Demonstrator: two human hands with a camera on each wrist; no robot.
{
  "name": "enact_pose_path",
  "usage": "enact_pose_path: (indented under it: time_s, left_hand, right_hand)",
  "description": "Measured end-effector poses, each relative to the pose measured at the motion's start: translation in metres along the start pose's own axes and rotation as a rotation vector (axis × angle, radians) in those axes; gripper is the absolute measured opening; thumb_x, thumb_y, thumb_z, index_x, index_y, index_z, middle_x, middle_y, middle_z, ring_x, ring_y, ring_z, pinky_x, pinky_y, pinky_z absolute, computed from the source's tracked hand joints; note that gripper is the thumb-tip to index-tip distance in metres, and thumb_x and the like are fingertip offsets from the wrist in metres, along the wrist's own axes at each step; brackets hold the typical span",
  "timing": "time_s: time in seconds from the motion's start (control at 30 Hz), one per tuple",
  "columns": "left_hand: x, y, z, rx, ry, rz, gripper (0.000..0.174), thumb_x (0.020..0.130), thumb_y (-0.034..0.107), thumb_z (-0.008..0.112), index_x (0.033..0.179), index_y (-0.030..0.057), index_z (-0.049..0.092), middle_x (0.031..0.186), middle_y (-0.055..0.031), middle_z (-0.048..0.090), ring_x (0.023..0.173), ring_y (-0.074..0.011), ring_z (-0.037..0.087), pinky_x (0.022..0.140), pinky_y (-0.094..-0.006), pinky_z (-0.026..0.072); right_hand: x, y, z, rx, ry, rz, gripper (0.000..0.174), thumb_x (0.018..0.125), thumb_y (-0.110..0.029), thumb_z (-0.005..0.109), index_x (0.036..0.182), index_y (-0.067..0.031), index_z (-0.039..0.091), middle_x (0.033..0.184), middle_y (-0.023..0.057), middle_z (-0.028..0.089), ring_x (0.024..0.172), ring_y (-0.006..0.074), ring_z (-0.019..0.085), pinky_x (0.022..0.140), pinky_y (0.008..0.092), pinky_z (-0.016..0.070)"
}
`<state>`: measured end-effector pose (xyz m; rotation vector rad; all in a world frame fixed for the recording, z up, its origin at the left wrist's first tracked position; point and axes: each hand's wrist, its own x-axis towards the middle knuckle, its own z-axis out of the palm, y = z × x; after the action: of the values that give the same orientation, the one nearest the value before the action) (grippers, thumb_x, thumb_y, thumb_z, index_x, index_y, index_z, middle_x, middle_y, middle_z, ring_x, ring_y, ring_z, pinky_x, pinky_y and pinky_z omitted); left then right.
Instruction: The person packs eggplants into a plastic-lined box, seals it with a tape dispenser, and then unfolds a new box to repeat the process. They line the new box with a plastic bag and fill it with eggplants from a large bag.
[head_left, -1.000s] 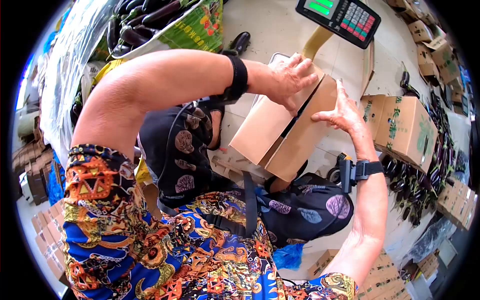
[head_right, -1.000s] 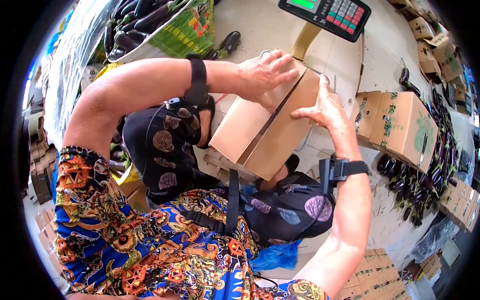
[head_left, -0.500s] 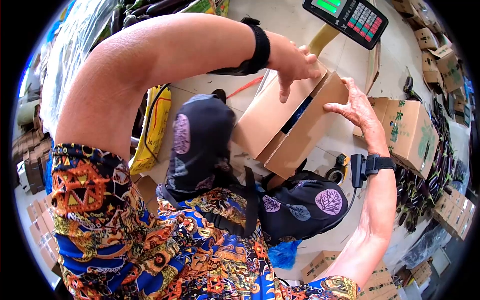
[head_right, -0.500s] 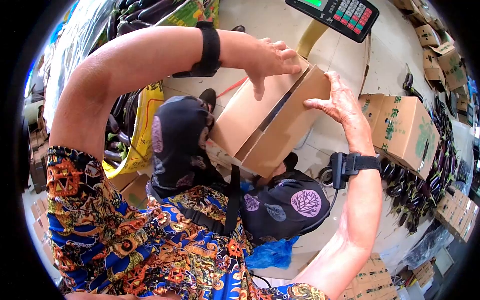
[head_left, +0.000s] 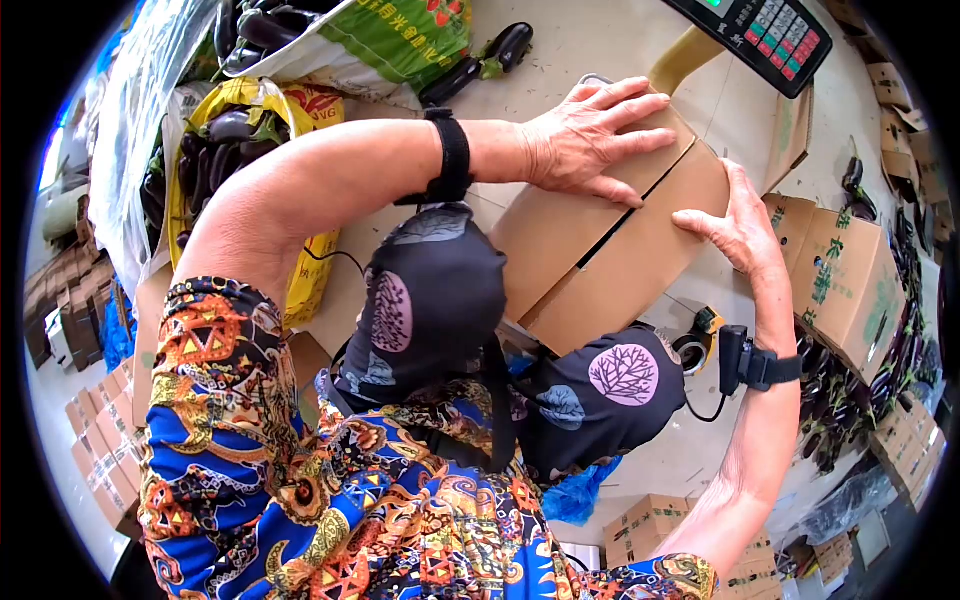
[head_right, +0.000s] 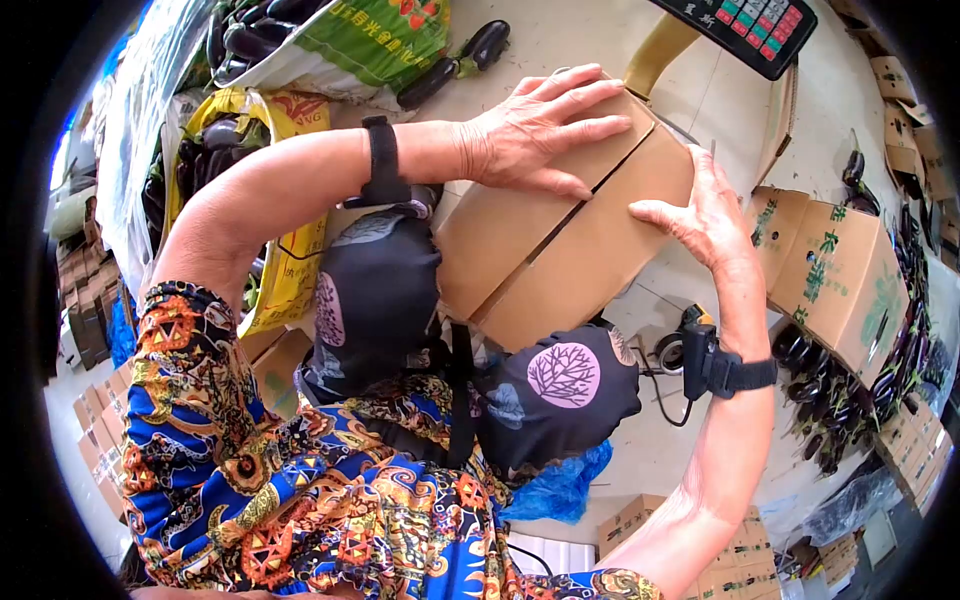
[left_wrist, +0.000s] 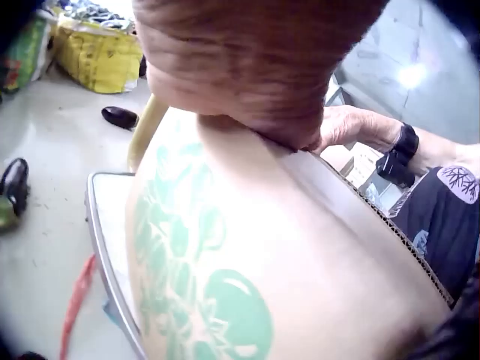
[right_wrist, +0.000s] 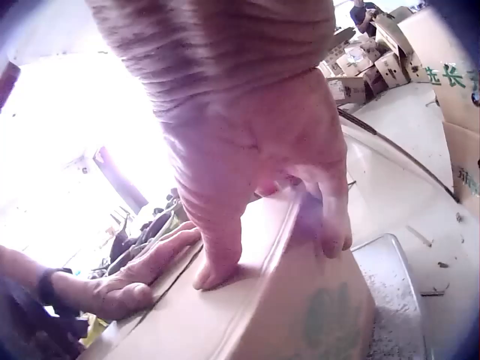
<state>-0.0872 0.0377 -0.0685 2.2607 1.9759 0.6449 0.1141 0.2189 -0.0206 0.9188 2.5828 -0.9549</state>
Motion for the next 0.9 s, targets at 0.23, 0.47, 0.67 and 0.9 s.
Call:
enact_pose_path:
  time_s: [0.23,0.47,0.67,0.9]
  left_hand:
    - [0.004,0.013,0.002,0.053,0.045,-0.073,0.077,0.08,0.053,0.07,0.145,0.0189,0.046,0.156,-0.0148,0.032,0.145,-0.0383,0.026,0.109,-0.0575,0.0317]
    - [0.01,0.023,-0.001,0.133,0.024,-0.123,0.084,0.08,0.062,0.066,0.147,0.0159,0.043,0.155,-0.0183,0.031,0.146,-0.0399,0.025,0.11,-0.0565,0.0314]
    - [0.016,0.031,-0.006,0.182,-0.036,-0.138,0.08,0.084,0.056,0.065,0.149,0.0163,0.04,0.155,-0.0191,0.031,0.145,-0.0399,0.025,0.111,-0.0562,0.0301]
    - [0.039,0.031,-0.01,0.248,0.046,-0.07,0.062,0.089,0.041,0.062,0.143,0.015,0.046,0.135,-0.0153,0.043,0.13,-0.0345,0.04,0.109,-0.0482,0.0304]
  right_hand:
    - [-0.012,0.008,0.012,0.003,0.142,-0.061,0.101,0.065,-0.039,0.089,0.146,-0.0063,0.039,0.138,0.021,0.05,0.125,0.0359,0.053,0.105,0.0436,0.0453]
    - [-0.015,0.004,0.017,0.013,0.193,-0.041,0.101,0.066,-0.04,0.088,0.147,-0.0052,0.038,0.139,0.0207,0.049,0.128,0.0354,0.051,0.107,0.0428,0.0434]
    - [-0.064,0.046,0.019,0.477,0.19,-0.005,0.092,0.08,-0.039,0.08,0.152,-0.007,0.032,0.144,0.02,0.047,0.1,0.0262,0.063,0.09,0.0389,0.0514]
    - [-0.258,0.272,0.115,0.017,-0.171,0.703,0.071,0.078,-0.033,0.08,0.135,-0.0011,0.054,0.112,0.0237,0.067,0.103,0.0374,0.065,0.09,0.0432,0.052]
